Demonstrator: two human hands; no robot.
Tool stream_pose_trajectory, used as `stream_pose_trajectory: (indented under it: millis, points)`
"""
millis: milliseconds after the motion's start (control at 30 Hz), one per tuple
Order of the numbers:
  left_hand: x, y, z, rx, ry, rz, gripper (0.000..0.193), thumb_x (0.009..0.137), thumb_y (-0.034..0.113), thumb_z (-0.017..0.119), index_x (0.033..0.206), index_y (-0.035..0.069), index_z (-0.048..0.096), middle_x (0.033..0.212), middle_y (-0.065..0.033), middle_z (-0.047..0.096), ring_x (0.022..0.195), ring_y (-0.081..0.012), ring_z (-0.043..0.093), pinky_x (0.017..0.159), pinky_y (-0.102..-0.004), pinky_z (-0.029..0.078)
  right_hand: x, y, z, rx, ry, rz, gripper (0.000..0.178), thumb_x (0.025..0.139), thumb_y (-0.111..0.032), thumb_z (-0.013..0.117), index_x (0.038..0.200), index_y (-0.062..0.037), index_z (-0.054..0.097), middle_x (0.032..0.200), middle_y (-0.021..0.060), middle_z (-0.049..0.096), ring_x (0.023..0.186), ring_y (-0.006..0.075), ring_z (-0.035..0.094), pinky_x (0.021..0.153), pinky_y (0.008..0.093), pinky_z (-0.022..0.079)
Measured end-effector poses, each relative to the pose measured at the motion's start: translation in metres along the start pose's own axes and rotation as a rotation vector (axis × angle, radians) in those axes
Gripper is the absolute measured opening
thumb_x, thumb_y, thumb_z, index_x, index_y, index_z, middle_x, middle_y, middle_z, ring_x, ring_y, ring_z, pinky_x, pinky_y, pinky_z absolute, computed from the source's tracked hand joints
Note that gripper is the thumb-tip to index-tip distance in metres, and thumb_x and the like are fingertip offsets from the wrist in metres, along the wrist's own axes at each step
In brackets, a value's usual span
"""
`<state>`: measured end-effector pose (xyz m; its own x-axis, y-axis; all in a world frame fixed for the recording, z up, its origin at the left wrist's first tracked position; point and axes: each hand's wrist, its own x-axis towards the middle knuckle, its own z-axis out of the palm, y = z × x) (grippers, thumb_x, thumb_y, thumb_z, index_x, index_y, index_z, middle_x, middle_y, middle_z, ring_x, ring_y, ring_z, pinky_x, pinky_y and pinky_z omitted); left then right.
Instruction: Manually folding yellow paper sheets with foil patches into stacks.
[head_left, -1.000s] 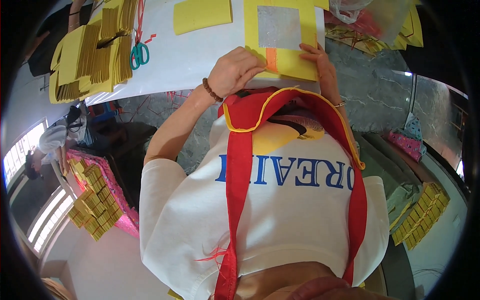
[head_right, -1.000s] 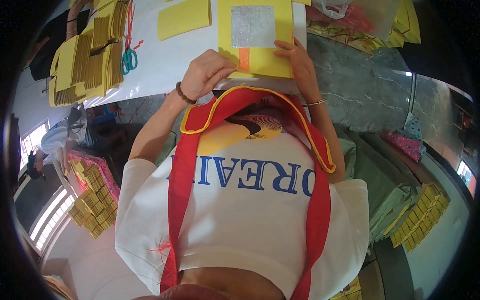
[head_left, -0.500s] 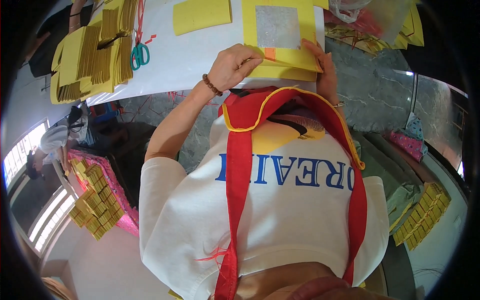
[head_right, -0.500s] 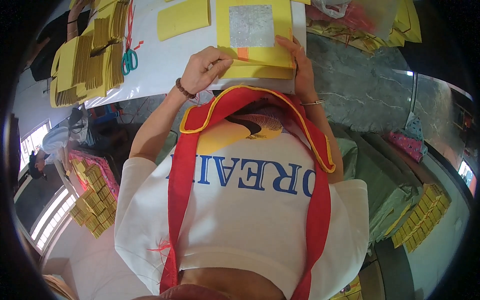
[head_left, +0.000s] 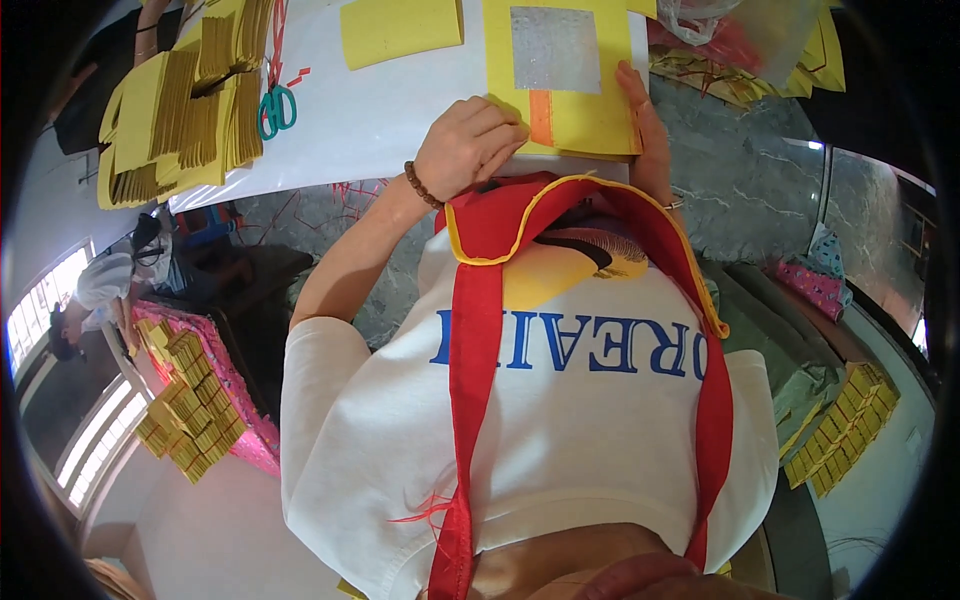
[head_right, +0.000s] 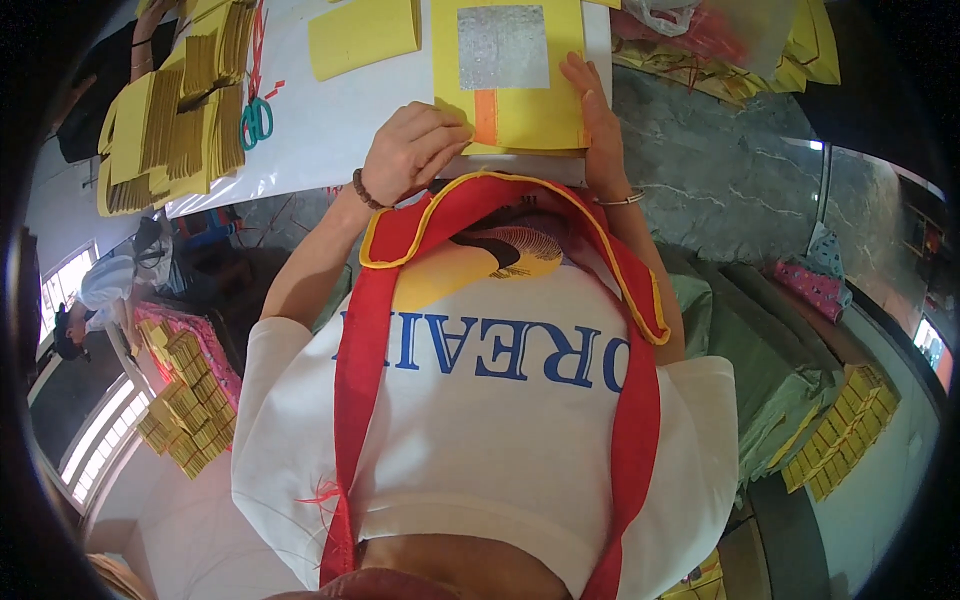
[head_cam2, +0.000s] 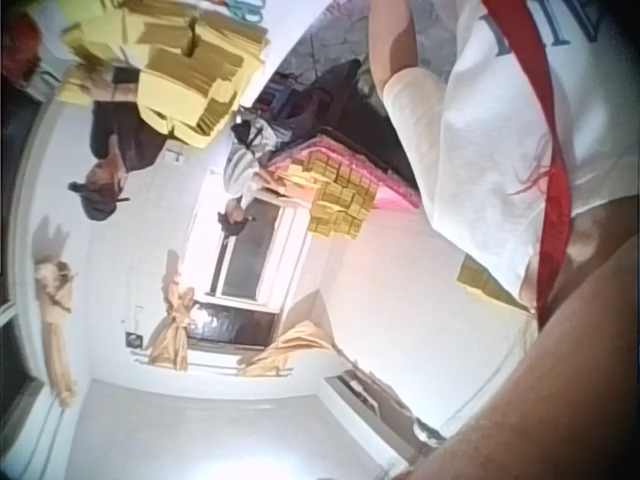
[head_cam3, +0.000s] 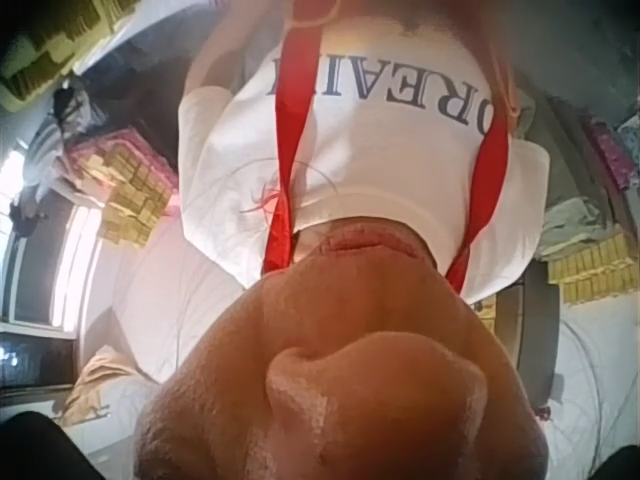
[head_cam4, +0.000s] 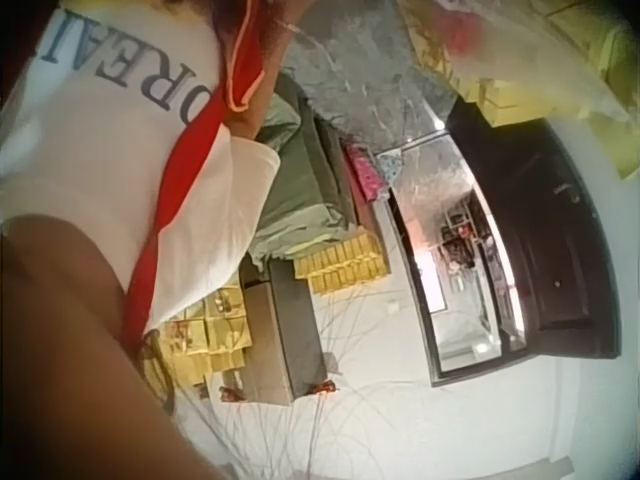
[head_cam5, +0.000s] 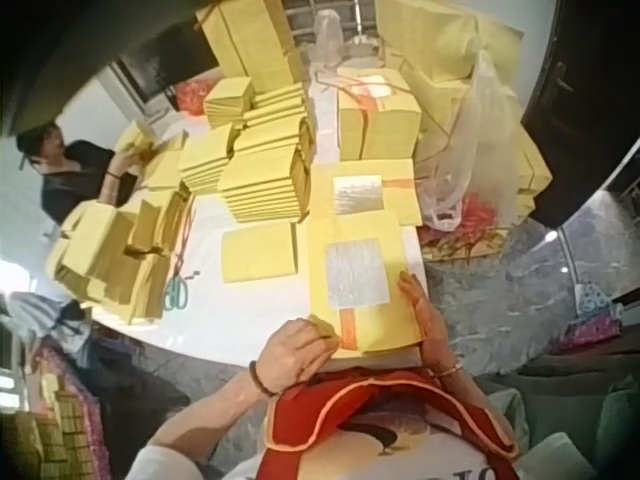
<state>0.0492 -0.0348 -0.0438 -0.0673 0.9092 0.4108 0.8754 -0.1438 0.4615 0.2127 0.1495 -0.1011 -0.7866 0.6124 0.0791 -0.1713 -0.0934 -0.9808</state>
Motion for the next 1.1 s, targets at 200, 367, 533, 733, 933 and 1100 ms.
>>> stream_pose_trajectory:
  millis: [200, 367, 533, 733, 933, 1100]
  points:
    - [-0.003, 0.002, 0.003, 0.091, -0.004, 0.054, 0.020, 0.071, 0.007, 0.066, 0.091, 0.007, 0.063, 0.093, -0.0070, 0.059, 0.084, -0.0244, 0.057, 0.072, -0.0335, 0.048, 0.001, 0.004, -0.004, -0.033, -0.012, -0.006, 0.051, 0.098, -0.035, 0.023, 0.131, -0.0027, 0.045, 0.144, 0.0115, 0.031, 0.138, 0.0244, 0.013, 0.111, 0.0354, 0.010]
    - [-0.004, 0.002, 0.004, 0.107, 0.006, 0.069, 0.022, 0.070, 0.006, 0.066, 0.092, 0.006, 0.062, 0.094, -0.0072, 0.059, 0.084, -0.0245, 0.057, 0.070, -0.0332, 0.048, -0.001, 0.000, -0.009, -0.168, -0.057, -0.114, 0.048, 0.097, -0.034, 0.027, 0.130, -0.0037, 0.046, 0.143, 0.0107, 0.033, 0.138, 0.0256, 0.015, 0.111, 0.0370, 0.011]
    - [-0.005, -0.002, 0.000, 0.114, -0.061, 0.062, 0.024, 0.071, 0.005, 0.063, 0.094, 0.008, 0.062, 0.094, -0.0057, 0.060, 0.085, -0.0233, 0.058, 0.072, -0.0320, 0.048, -0.015, -0.025, -0.013, -0.705, -0.158, -0.375, 0.033, 0.086, -0.025, 0.055, 0.115, -0.0118, 0.059, 0.133, 0.0048, 0.047, 0.133, 0.0271, 0.027, 0.107, 0.0419, 0.018]
    - [-0.001, -0.007, -0.003, 0.164, -0.154, 0.138, 0.029, 0.070, 0.007, 0.060, 0.099, 0.009, 0.060, 0.098, -0.0049, 0.059, 0.089, -0.0237, 0.057, 0.076, -0.0322, 0.048, -0.025, -0.018, -0.014, -1.000, -0.215, -0.397, 0.028, 0.078, -0.024, 0.066, 0.105, -0.0174, 0.063, 0.127, -0.0021, 0.052, 0.128, 0.0240, 0.036, 0.102, 0.0447, 0.025]
    - [0.001, -0.004, -0.003, 0.100, -0.171, 0.117, 0.026, 0.073, 0.011, 0.065, 0.098, 0.007, 0.059, 0.099, -0.0073, 0.058, 0.093, -0.0246, 0.056, 0.078, -0.0326, 0.048, -0.024, -0.011, -0.013, -0.896, -0.189, -0.414, 0.030, 0.078, -0.022, 0.066, 0.107, -0.0143, 0.062, 0.126, 0.0024, 0.053, 0.128, 0.0259, 0.038, 0.101, 0.0443, 0.028]
    - [0.001, -0.004, -0.002, 0.099, -0.112, 0.124, 0.022, 0.074, 0.012, 0.066, 0.094, 0.006, 0.060, 0.096, -0.0080, 0.058, 0.088, -0.0252, 0.057, 0.075, -0.0324, 0.049, -0.026, -0.017, -0.009, -0.905, -0.189, -0.400, 0.036, 0.077, -0.025, 0.068, 0.110, -0.0132, 0.061, 0.128, 0.0040, 0.051, 0.128, 0.0267, 0.037, 0.101, 0.0442, 0.027]
